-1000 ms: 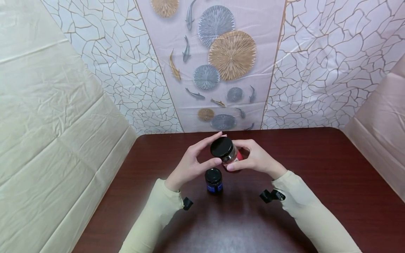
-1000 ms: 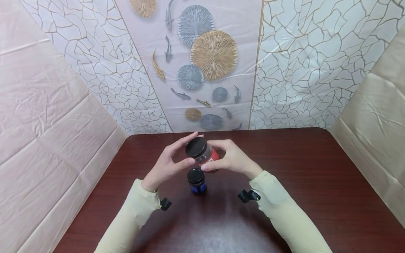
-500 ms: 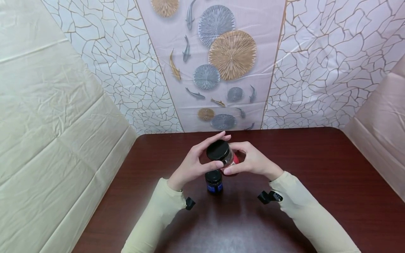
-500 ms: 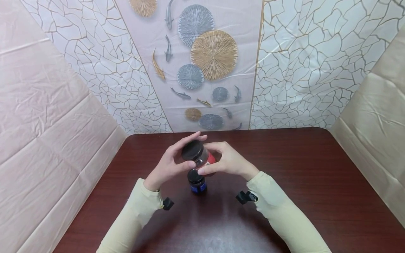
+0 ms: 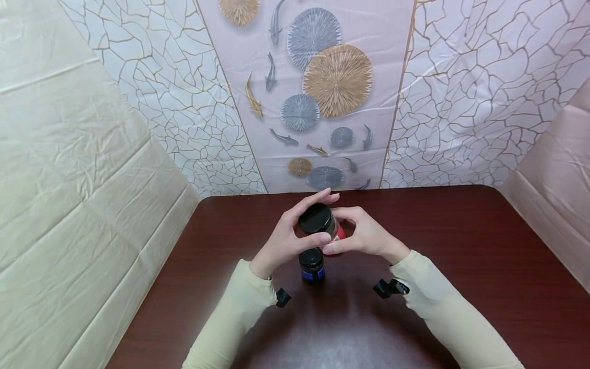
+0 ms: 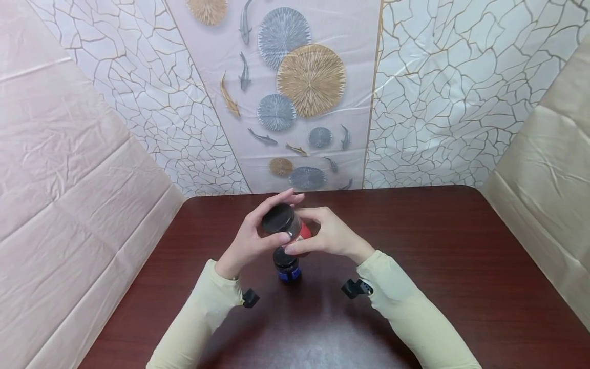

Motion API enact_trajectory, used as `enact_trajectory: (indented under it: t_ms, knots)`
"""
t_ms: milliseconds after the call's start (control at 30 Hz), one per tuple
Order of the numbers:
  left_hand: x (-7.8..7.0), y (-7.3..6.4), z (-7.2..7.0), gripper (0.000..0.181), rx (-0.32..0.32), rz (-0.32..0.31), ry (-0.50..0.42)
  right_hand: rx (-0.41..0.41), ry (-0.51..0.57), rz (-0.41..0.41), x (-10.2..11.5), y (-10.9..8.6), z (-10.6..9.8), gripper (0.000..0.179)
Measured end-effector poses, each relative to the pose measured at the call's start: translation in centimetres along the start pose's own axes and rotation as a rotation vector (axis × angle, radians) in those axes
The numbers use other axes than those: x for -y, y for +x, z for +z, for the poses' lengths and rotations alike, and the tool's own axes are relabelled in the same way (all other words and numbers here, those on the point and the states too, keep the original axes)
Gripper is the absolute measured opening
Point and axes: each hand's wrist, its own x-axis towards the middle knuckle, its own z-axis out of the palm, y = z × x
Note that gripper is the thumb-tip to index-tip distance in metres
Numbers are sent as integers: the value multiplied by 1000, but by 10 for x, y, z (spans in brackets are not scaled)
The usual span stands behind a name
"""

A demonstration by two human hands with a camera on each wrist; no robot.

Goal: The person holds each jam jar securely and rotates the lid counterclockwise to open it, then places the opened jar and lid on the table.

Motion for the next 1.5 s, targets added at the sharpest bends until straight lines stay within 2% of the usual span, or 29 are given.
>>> enact_trajectory:
  t_ms: [167,333,600,833,1100,1500]
  knots:
    - [1,2,2,74,-21,36,-6,-3,32,-13,-1,1,0,41]
    - [2,1,2,76,-4,46,-16,-17,37,-2,0,-1,-2,45]
    - [2,-1,-2,67,19,57,86,-35,10,-5,1,-4,-7,43]
    - [2,-4,-3,66,12,25,93,-36,30,8,3,-5,-10,45]
    - [3,-5,-5,66,-4,20,103,-41,34,17,3,-7,-12,47]
    - [5,-7,-6,65,-50,-9,37,-54,3,19,1,-7,-14,46]
